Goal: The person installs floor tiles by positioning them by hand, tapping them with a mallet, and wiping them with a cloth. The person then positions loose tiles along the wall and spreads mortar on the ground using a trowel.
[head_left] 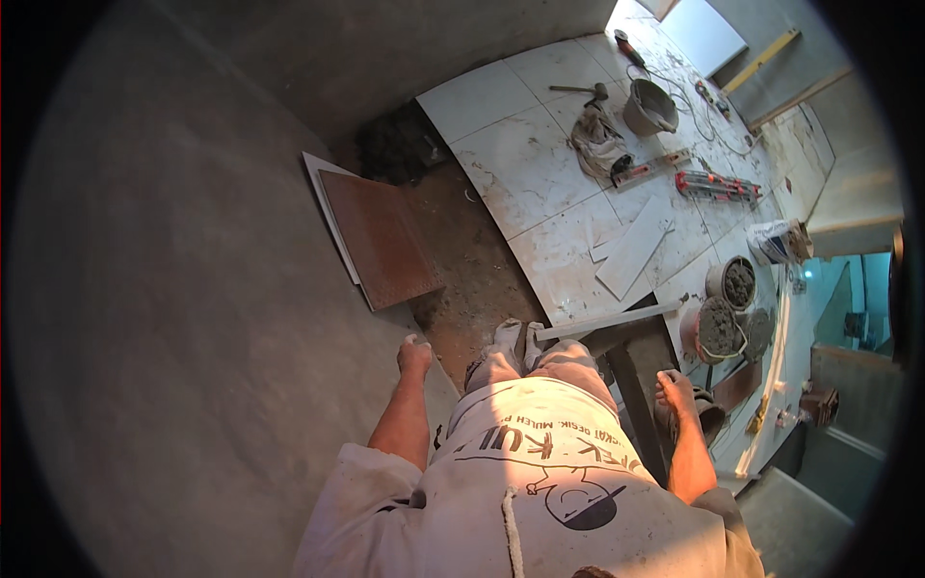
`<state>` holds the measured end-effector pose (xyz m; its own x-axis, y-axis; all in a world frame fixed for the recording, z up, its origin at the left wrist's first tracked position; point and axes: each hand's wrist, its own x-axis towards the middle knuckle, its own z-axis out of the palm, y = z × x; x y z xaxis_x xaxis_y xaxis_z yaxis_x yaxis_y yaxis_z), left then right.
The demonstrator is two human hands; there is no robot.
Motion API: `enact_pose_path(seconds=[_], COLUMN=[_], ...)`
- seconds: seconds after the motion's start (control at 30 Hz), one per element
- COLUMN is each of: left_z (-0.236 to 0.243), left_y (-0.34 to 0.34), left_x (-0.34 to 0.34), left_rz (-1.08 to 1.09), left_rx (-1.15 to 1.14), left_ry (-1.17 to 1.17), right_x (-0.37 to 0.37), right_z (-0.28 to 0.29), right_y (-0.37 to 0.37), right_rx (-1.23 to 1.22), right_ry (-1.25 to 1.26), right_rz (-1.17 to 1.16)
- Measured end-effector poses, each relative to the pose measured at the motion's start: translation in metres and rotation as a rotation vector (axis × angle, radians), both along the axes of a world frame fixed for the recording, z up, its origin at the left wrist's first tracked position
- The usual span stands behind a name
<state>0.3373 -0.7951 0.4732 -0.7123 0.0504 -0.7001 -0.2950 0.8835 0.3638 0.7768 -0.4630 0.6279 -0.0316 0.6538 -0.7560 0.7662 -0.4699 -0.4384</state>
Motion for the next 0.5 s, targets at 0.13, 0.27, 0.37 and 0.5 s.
enact_pose_path(seconds=[0.13, 0.27, 0.37, 0.5], left_z=[0.036, 0.015, 0.021, 0.002], left_y=[0.012, -0.007, 0.001, -0.004], left_x=[-0.011, -0.014, -0.005, 0.017], left_rz=[0.081, 0.121, 0.120, 0.183], left_rx=[0.015, 0.083, 0.102, 0.145], left_ry=[0.011, -0.001, 0.003, -0.016], right_x=[0.007, 0.003, 0.004, 0.007], right_z=[-0.010, -0.009, -0.005, -0.012], right_y=[0.005, 0.013, 0.018, 0.027], right_rx=[-0.046, -0.054, -0.047, -0.027], right_ry=[0.030, 0.000, -0.040, -0.037], right_rz=[0.005, 0.077, 0.082, 0.124])
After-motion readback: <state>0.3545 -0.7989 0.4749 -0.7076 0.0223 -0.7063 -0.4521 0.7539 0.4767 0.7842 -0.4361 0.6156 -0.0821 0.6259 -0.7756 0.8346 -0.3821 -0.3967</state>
